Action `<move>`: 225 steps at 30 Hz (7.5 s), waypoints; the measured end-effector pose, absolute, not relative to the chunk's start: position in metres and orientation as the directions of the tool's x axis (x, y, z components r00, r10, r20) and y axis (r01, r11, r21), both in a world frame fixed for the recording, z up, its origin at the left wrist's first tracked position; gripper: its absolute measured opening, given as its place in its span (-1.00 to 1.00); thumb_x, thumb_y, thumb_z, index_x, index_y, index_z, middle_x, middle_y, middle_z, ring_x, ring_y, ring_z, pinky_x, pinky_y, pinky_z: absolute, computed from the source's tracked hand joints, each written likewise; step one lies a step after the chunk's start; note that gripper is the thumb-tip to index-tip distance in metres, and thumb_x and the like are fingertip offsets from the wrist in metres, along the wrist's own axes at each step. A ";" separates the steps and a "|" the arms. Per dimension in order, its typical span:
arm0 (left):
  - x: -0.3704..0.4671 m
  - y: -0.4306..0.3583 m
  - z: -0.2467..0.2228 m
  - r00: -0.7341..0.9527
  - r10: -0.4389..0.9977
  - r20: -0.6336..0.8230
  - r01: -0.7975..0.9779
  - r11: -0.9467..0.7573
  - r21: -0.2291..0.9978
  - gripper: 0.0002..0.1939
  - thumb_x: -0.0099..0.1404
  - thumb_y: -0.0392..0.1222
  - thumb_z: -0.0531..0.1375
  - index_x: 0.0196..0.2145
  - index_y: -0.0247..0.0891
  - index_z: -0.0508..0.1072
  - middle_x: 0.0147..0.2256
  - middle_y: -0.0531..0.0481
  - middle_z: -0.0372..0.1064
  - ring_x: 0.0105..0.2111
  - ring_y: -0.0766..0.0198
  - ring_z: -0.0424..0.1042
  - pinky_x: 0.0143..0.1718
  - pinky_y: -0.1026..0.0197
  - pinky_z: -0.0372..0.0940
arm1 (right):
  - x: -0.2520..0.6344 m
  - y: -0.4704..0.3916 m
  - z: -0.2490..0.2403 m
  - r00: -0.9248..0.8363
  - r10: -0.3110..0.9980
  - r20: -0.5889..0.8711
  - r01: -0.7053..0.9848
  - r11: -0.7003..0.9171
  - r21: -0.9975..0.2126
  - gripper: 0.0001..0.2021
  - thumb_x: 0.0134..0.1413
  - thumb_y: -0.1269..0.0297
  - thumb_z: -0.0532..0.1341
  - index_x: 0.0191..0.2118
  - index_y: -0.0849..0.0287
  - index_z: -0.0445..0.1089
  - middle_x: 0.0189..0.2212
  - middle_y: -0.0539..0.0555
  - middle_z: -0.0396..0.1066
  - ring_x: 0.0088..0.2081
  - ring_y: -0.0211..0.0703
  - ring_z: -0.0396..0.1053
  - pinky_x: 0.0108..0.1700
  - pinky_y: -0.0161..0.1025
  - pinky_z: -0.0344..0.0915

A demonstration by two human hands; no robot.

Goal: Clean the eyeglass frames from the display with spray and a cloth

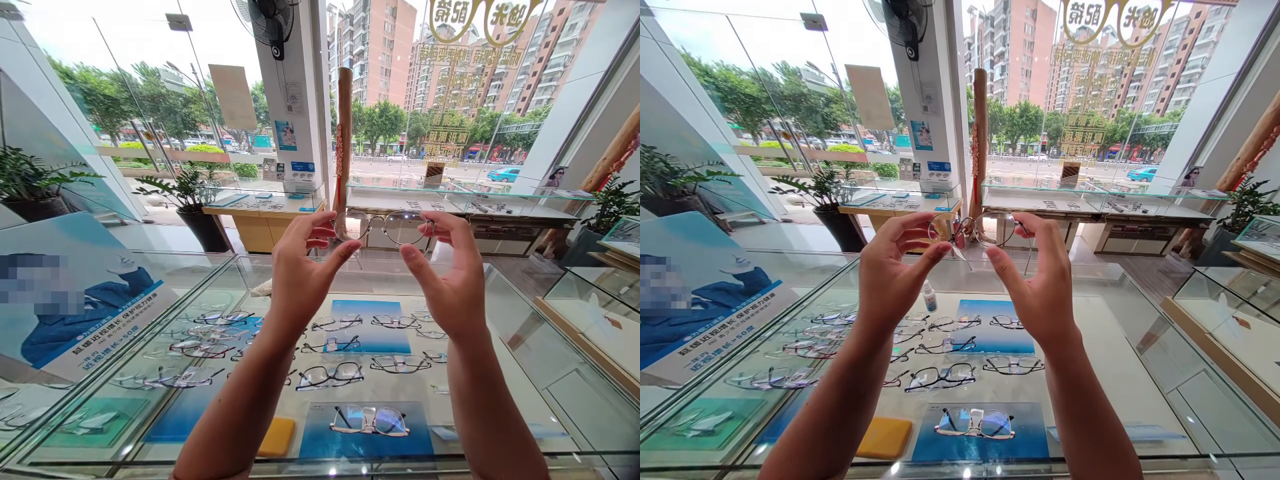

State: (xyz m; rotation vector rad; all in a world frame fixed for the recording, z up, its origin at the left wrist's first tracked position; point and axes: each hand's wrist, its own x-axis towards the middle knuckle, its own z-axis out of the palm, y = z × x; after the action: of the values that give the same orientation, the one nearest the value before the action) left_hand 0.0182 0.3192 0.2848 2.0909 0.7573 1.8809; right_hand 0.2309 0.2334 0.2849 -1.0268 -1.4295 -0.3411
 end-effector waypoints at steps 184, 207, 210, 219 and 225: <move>0.042 0.335 0.267 -0.194 0.013 0.981 0.461 -0.882 0.103 -0.34 0.16 0.06 0.58 0.10 -0.13 0.44 -0.03 -0.10 0.47 0.00 0.04 0.50 0.01 -0.05 0.49 | 0.237 0.246 0.283 0.343 0.526 0.778 0.488 0.608 -0.627 -0.73 0.48 0.09 0.20 0.07 0.03 0.58 0.05 0.13 0.64 0.07 0.01 0.57 0.14 0.10 0.50; 0.045 0.342 0.264 -0.190 0.140 0.972 0.335 -0.921 0.198 -0.37 0.20 0.04 0.55 0.13 -0.11 0.45 0.04 -0.13 0.47 0.05 0.05 0.51 -0.06 0.00 0.51 | 0.239 0.247 0.283 0.325 0.586 0.743 0.333 0.664 -0.669 -0.78 0.38 0.14 0.26 -0.01 0.02 0.62 -0.03 0.10 0.64 -0.03 -0.01 0.60 0.06 0.07 0.56; 0.045 0.344 0.262 -0.165 0.166 0.972 0.331 -0.920 0.213 -0.37 0.24 0.07 0.52 0.16 -0.11 0.43 0.09 -0.15 0.47 0.09 0.04 0.52 -0.04 0.00 0.52 | 0.239 0.247 0.282 0.310 0.580 0.754 0.347 0.669 -0.657 -0.78 0.40 0.15 0.24 -0.01 0.03 0.60 -0.03 0.10 0.64 -0.01 0.00 0.60 0.07 0.08 0.55; 0.044 0.345 0.265 0.048 0.153 0.987 0.309 -0.942 0.131 -0.36 0.24 -0.03 0.53 0.20 -0.08 0.44 0.10 -0.15 0.54 0.11 0.02 0.55 0.01 -0.02 0.55 | 0.234 0.241 0.287 0.276 0.510 0.815 0.597 0.573 -0.561 -0.81 0.30 0.13 0.34 -0.04 0.01 0.58 0.00 0.08 0.61 0.00 0.00 0.53 0.11 0.08 0.44; 0.043 0.339 0.270 0.183 0.133 0.974 0.291 -0.954 0.075 -0.39 0.26 -0.09 0.52 0.21 -0.11 0.46 0.08 -0.15 0.57 0.10 0.04 0.58 0.07 -0.03 0.55 | 0.238 0.247 0.285 0.136 0.591 0.795 0.655 0.549 -0.520 -0.93 0.25 0.19 0.36 -0.23 -0.01 0.62 -0.04 0.07 0.59 0.09 0.09 0.51 0.23 0.21 0.36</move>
State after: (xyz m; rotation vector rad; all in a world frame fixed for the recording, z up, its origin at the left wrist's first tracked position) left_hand 0.0429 0.3388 0.2697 2.5106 0.4524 2.0432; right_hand 0.2378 0.2474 0.2850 -1.1055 -1.5314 -0.0637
